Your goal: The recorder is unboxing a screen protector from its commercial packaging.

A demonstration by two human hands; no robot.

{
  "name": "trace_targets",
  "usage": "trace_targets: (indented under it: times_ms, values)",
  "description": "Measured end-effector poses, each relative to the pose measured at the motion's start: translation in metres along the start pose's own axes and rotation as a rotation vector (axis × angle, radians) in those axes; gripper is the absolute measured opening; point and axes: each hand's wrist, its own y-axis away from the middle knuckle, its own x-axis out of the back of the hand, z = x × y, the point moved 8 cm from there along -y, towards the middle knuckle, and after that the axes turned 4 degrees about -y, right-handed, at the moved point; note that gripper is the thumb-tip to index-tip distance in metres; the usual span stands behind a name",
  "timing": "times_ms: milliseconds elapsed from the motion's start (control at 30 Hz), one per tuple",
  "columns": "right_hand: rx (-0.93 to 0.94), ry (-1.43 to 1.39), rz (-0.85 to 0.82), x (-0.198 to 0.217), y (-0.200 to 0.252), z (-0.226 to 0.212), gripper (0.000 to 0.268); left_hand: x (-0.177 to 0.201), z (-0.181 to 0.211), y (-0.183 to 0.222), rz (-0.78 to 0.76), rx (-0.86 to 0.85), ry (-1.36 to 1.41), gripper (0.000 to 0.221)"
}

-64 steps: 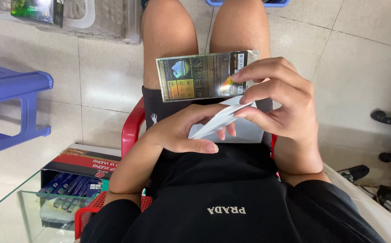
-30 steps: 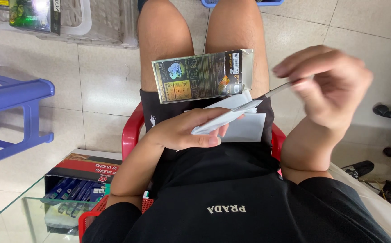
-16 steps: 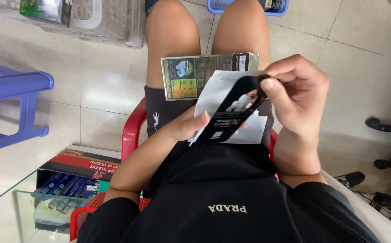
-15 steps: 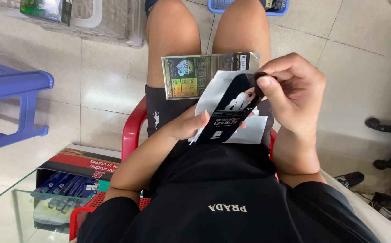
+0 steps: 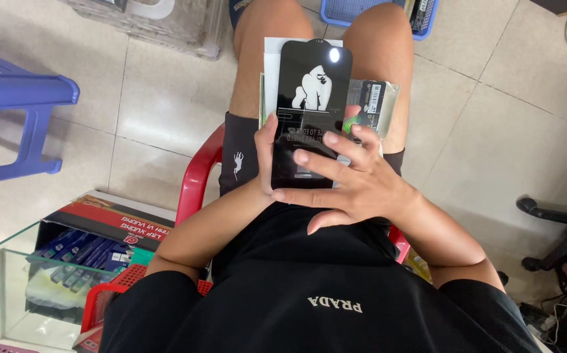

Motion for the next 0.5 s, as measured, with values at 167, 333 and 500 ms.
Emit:
trace_targets:
  times_ms: [167,333,500]
  values:
    - [0.026,-0.003,-0.067,-0.001,-0.014,0.003,0.065,-0.009,0.005,-0.004,0.047,-0.044,0.098,0.086]
    - [0.008,-0.022,-0.121,-0.003,-0.019,0.012,0.074,0.032,0.001,0.01,0.116,-0.074,0.046,0.072]
    - [0.004,-0.093,-0.101,0.0,-0.026,0.018,0.081,0.034,0.007,0.014,0.278,-0.034,-0.051,0.063]
